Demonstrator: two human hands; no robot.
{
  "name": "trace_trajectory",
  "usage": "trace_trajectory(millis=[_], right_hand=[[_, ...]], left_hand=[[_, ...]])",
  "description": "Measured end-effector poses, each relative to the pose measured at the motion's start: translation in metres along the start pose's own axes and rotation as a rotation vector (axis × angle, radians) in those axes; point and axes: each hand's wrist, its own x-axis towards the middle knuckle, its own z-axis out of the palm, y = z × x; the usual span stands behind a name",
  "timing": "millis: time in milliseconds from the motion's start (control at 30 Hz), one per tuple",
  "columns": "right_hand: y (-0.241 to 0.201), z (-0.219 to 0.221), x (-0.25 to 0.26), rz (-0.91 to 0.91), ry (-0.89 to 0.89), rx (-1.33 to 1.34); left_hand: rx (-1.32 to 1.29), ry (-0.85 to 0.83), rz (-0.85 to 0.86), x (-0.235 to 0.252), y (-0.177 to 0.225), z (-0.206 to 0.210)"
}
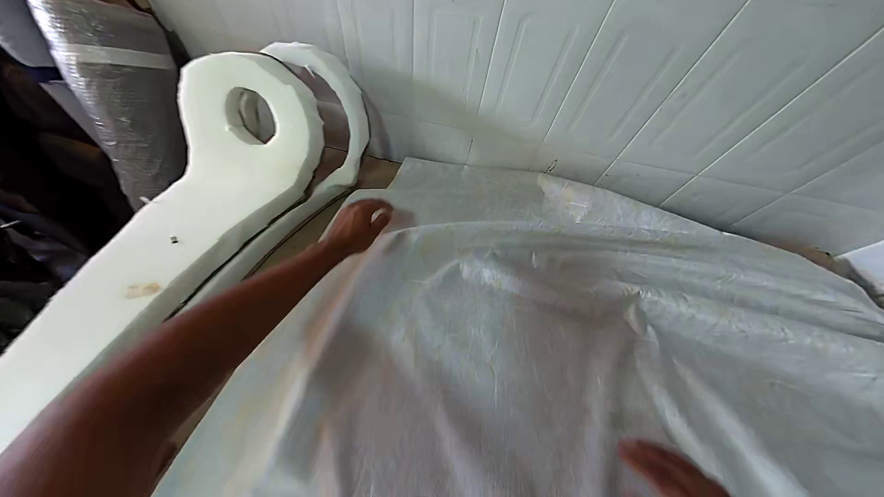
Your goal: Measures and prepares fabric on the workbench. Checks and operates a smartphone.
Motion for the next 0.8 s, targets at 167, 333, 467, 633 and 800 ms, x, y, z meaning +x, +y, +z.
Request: trace_trajectory(millis=[167,333,467,633,800], right_hand=[[0.074,-0.056,0.278,-0.066,0.321,-0.082],[0.121,-0.066,0.464,0.11,0.19,-0.147],[0.146,-0.021,0.544,0.126,-0.049,-0.192],[0.136,0.006,0.597,0.162,0.139,-0.225],[0.131,0.003,0.602,0.074,0.194,-0.14]], left_hand=[[-0.009,-0.223,-0.088,0.186,-0.009,0.073],[0.151,-0.397,-0.242,0.254,-0.06,0.15],[0.279,-0.293,-0.273,0.276,-0.096,0.153],[0.314,-0.088,-0.381,0.263,-0.115,0.165],[0.208,-0.072,-0.332,0.268,-0.144,0.148]])
